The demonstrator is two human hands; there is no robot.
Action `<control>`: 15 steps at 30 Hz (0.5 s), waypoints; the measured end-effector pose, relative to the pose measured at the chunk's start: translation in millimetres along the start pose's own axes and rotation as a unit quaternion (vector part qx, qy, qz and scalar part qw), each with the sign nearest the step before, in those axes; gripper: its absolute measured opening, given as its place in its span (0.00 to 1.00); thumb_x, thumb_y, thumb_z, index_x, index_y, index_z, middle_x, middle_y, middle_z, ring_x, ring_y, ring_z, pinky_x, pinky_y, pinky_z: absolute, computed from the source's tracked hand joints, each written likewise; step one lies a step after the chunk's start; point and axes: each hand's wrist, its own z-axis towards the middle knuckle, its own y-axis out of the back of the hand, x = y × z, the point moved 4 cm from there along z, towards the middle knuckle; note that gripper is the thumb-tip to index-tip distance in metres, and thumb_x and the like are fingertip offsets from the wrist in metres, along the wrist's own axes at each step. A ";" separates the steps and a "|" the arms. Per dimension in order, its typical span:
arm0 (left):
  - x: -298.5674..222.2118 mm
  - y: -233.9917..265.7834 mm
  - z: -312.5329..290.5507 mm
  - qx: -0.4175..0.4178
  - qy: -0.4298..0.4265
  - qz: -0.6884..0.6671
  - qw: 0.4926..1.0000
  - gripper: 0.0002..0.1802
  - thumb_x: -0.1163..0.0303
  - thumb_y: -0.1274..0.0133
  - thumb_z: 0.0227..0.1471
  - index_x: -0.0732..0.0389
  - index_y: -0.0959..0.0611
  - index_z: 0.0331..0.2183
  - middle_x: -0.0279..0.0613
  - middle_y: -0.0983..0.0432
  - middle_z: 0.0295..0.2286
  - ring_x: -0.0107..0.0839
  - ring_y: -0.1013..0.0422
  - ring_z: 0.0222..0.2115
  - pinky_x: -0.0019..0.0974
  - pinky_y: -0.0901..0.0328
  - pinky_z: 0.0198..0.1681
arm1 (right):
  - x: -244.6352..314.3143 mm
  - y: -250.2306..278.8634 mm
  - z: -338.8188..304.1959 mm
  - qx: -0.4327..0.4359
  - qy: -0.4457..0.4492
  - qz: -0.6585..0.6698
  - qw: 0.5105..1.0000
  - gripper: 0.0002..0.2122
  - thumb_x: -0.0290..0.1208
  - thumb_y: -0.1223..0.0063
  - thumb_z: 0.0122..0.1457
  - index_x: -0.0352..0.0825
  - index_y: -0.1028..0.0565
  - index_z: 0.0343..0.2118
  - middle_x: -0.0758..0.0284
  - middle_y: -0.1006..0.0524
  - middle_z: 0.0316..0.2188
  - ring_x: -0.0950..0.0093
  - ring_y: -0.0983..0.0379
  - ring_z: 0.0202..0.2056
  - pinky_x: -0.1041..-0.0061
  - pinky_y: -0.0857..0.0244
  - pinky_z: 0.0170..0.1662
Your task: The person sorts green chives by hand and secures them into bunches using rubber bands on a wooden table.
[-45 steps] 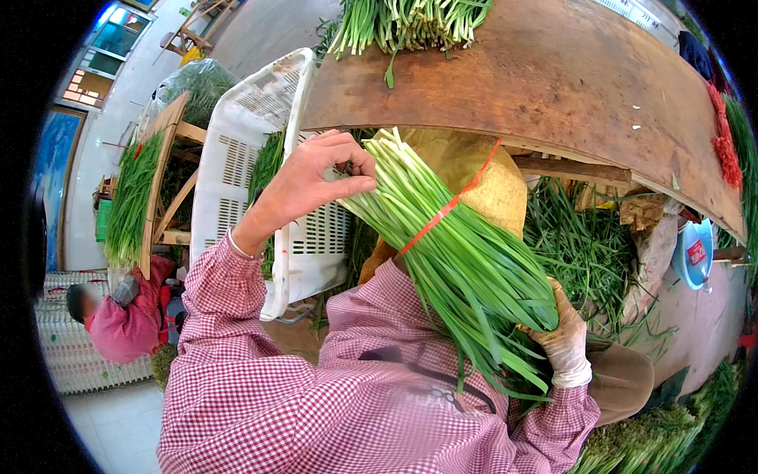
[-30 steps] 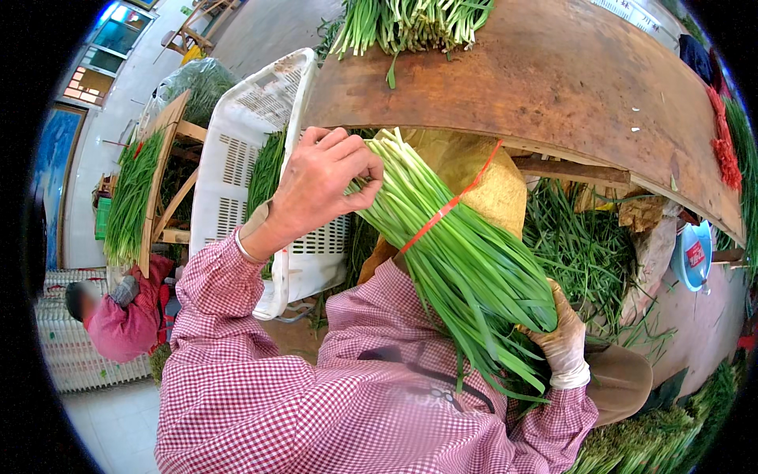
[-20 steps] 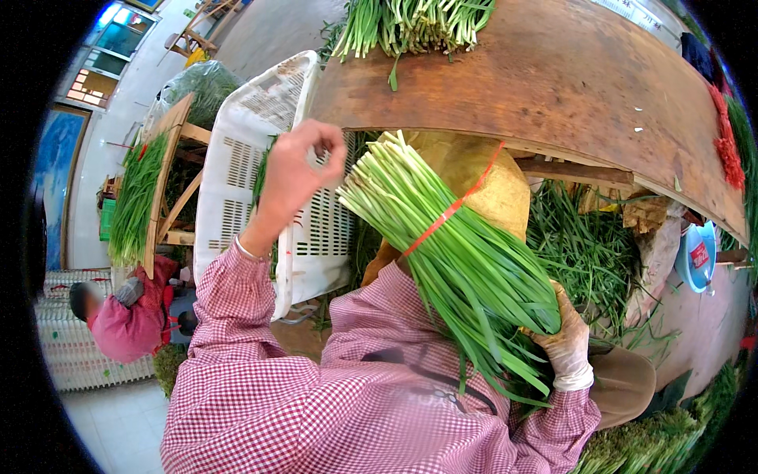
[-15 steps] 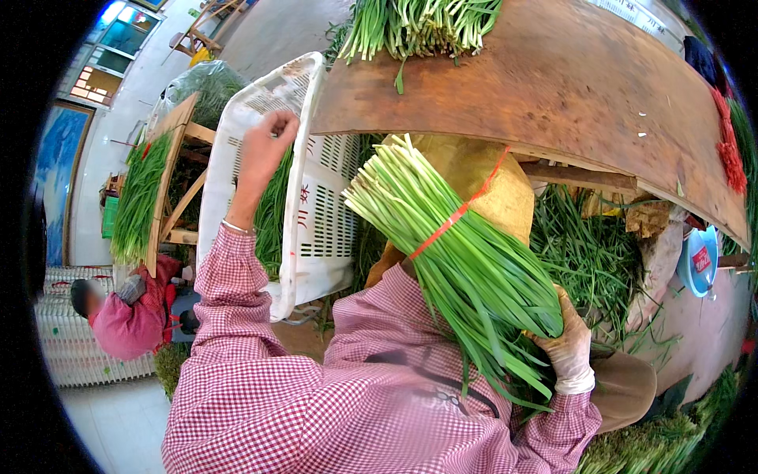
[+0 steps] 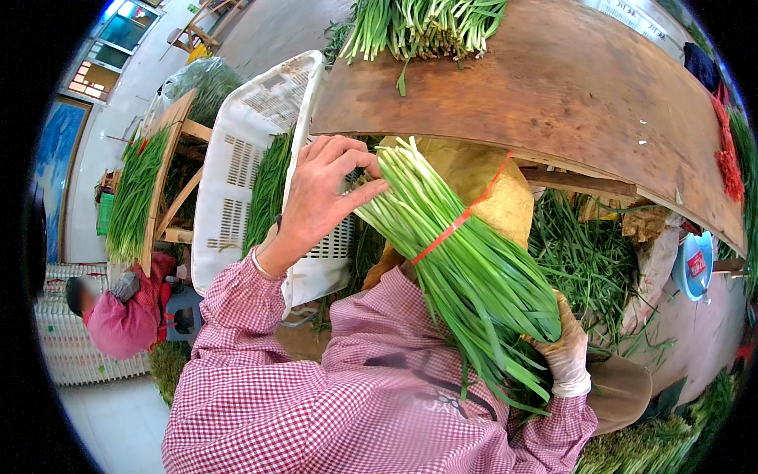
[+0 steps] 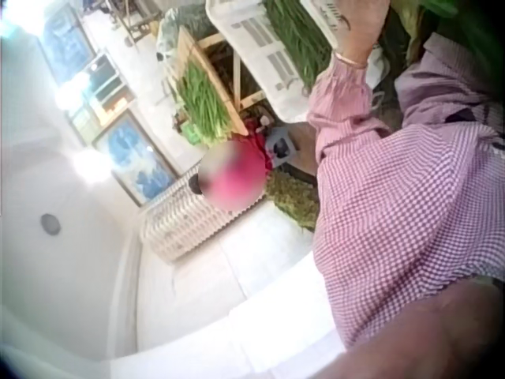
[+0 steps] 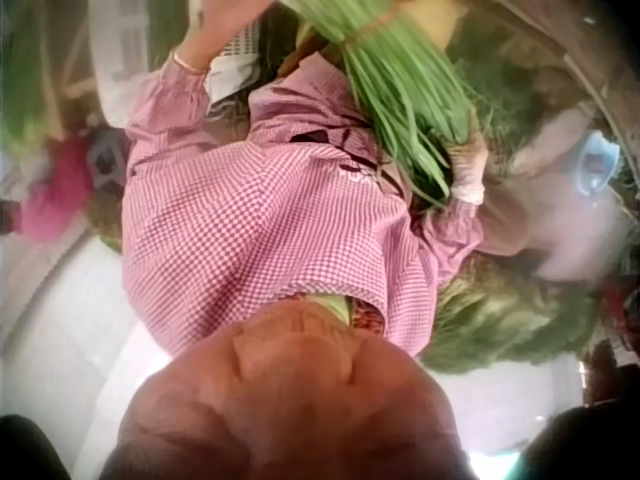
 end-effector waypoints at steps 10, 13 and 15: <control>3.8 3.6 -1.4 -0.035 0.049 -0.082 0.995 0.05 0.72 0.42 0.42 0.60 0.21 0.25 0.36 0.26 0.35 0.34 0.31 0.39 0.37 0.42 0.46 | 5.4 1.9 0.9 -0.008 0.022 -0.011 1.000 0.42 0.26 0.29 0.32 0.35 0.38 0.56 0.61 0.28 0.48 0.71 0.29 0.47 0.76 0.34 0.49; 23.7 6.6 5.3 -0.072 0.073 -0.048 0.994 0.05 0.72 0.43 0.42 0.60 0.22 0.26 0.35 0.25 0.35 0.34 0.31 0.39 0.37 0.41 0.46 | 5.4 2.3 -0.3 -0.015 0.034 -0.023 0.999 0.42 0.26 0.29 0.32 0.36 0.38 0.56 0.61 0.28 0.49 0.71 0.29 0.47 0.76 0.34 0.49; 49.5 5.6 6.1 -0.081 0.065 0.051 0.993 0.06 0.71 0.45 0.45 0.60 0.22 0.29 0.34 0.24 0.36 0.34 0.30 0.39 0.37 0.39 0.44 | 5.5 1.9 -0.6 -0.017 0.031 -0.013 0.999 0.42 0.26 0.29 0.32 0.37 0.38 0.56 0.61 0.28 0.48 0.71 0.29 0.47 0.76 0.34 0.49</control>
